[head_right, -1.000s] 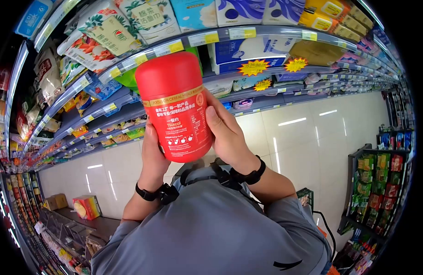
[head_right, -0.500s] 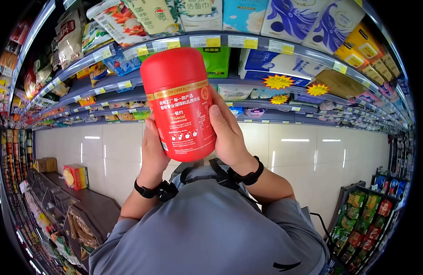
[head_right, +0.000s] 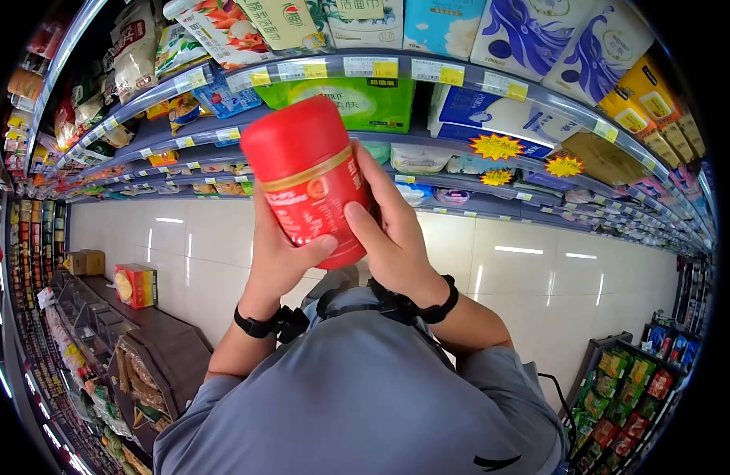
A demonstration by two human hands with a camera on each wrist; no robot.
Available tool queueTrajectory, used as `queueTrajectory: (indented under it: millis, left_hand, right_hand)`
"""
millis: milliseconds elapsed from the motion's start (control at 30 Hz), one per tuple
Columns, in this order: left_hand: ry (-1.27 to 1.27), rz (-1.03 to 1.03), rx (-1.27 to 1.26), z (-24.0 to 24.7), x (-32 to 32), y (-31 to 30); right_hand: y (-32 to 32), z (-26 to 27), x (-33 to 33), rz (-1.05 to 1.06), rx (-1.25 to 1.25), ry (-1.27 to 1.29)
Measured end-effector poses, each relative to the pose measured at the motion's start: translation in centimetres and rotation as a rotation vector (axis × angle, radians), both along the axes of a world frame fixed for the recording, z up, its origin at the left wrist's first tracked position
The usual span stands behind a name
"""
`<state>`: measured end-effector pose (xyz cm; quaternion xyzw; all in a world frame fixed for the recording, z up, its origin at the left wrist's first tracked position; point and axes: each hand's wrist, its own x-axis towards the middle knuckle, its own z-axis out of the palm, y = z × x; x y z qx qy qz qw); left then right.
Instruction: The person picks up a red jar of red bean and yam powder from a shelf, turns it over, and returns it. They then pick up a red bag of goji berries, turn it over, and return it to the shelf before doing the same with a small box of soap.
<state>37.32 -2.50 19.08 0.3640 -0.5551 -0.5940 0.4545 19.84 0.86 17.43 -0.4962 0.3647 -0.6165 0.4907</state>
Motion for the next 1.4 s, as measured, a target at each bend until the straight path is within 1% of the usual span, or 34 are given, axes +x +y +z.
queueTrajectory:
  millis: [33,67,133,167,233,267,333,367,400,467,533,567,600,633,667,733,767,833,867,933,967,1000,1033,1067,1133,1167,1200,1233,1300,1333,1367,1400]
  left_hand:
    - [0.081,-0.002,0.056,0.0,0.3,0.1]
    - [0.079,0.000,0.055,-0.1,0.6,0.1]
    - [0.265,-0.032,0.136,-0.3,0.9,0.0]
    - [0.314,-0.037,0.121,-0.3,0.7,0.0]
    - [0.328,-0.038,0.082,-1.0,0.7,-0.2]
    - [0.340,-0.037,0.048,-1.4,0.7,-0.3]
    - [0.367,-0.048,-0.008,-0.9,0.0,-0.5]
    - [0.271,0.058,-0.019,-0.5,-0.4,-0.5]
    - [0.175,0.164,-0.028,0.1,-0.8,-0.5]
    - [0.150,0.162,-0.015,0.8,-1.0,-0.5]
    - [0.172,0.094,-0.077,0.4,-0.9,-0.1]
    - [0.254,0.080,-0.053,-0.2,-0.9,-0.4]
    - [0.251,0.085,-0.052,-0.5,-0.4,-0.7]
    - [0.332,-0.010,0.058,-0.8,0.3,-1.0]
    - [0.415,-0.105,0.168,-0.8,0.7,-1.2]
    - [0.412,-0.066,0.149,-0.7,0.4,-1.0]
    - [0.416,-0.057,0.139,-1.0,0.5,-1.0]
    - [0.408,-0.034,0.132,-0.7,0.7,-0.9]
    - [0.410,-0.030,0.123,-0.7,0.9,-0.7]
    - [0.293,-0.004,0.006,-0.8,1.6,-1.3]
    - [0.235,0.011,-0.048,-0.8,2.2,-1.2]
    - [0.217,0.050,-0.164,-0.4,2.1,-1.3]
    - [0.183,0.075,-0.202,-0.6,2.3,-1.2]
    - [0.149,0.101,-0.238,-0.7,2.7,-1.3]
    - [-0.098,0.170,-0.352,0.3,3.6,-1.2]
    - [-0.209,0.223,-0.515,0.2,4.0,-1.4]
    - [-0.233,0.235,-0.580,0.4,4.4,-1.6]
    - [-0.242,0.228,-0.596,0.6,4.9,-1.8]
    - [-0.252,0.236,-0.620,1.0,6.3,-2.1]
    - [-0.304,0.203,-0.685,1.1,7.1,-2.3]
    - [-0.357,0.168,-0.744,1.2,7.9,-2.5]
    - [-0.355,0.179,-0.748,1.7,8.6,-2.6]
  right_hand:
    - [0.2,0.2,-0.2,0.031,0.023,-0.072]
    - [0.3,0.2,-0.3,0.033,0.021,-0.074]
    - [0.4,0.3,-0.5,0.050,-0.087,-0.061]
    - [0.3,0.1,-0.4,0.050,-0.091,-0.060]
    - [0.1,-0.3,0.0,0.008,-0.099,-0.260]
    - [0.1,-0.1,-0.1,0.005,-0.105,-0.256]
    - [0.1,0.8,-0.3,-0.070,-0.137,0.008]
    - [0.2,0.9,-0.7,-0.129,-0.136,0.215]
    - [0.2,1.0,-0.7,-0.134,-0.137,0.219]
    - [0.2,1.3,-0.4,-0.230,-0.184,0.498]
    - [0.3,2.0,-0.7,-0.182,-0.206,0.450]
    - [0.2,1.9,-1.1,-0.155,-0.331,0.499]
    - [0.1,1.8,-1.3,-0.128,-0.453,0.546]
    - [-0.3,0.9,-1.0,-0.079,-0.401,0.371]
    - [-0.1,0.8,-0.5,-0.039,-0.230,0.140]
    - [-0.8,0.8,-0.6,0.030,-0.165,0.062]
    - [-1.0,0.9,-0.4,0.036,-0.167,0.063]
    - [-1.1,1.4,-0.1,0.152,0.004,-0.135]
    - [-0.8,1.3,-0.2,0.158,-0.003,-0.132]
    - [-0.5,1.4,-0.4,0.225,0.129,-0.055]
    - [-0.8,2.3,0.1,0.216,0.094,-0.121]
    - [-1.4,1.3,0.0,0.203,0.001,-0.038]
    - [-1.3,1.5,0.4,0.208,0.090,-0.124]
    - [-1.8,1.4,1.1,0.168,0.013,-0.137]
    - [-2.1,1.8,1.7,0.114,0.010,-0.104]
    - [-2.5,1.7,1.9,0.086,-0.053,-0.020]
    - [-3.0,1.7,2.1,0.053,-0.114,0.064]
    - [-3.3,2.0,2.6,0.009,-0.113,0.089]
    - [-4.0,2.7,3.2,0.041,-0.153,0.099]
    - [-4.4,3.1,3.6,0.060,-0.171,0.105]
    - [-4.9,3.5,3.5,0.086,-0.176,0.197]
    - [-5.5,3.7,3.7,0.095,-0.183,0.201]
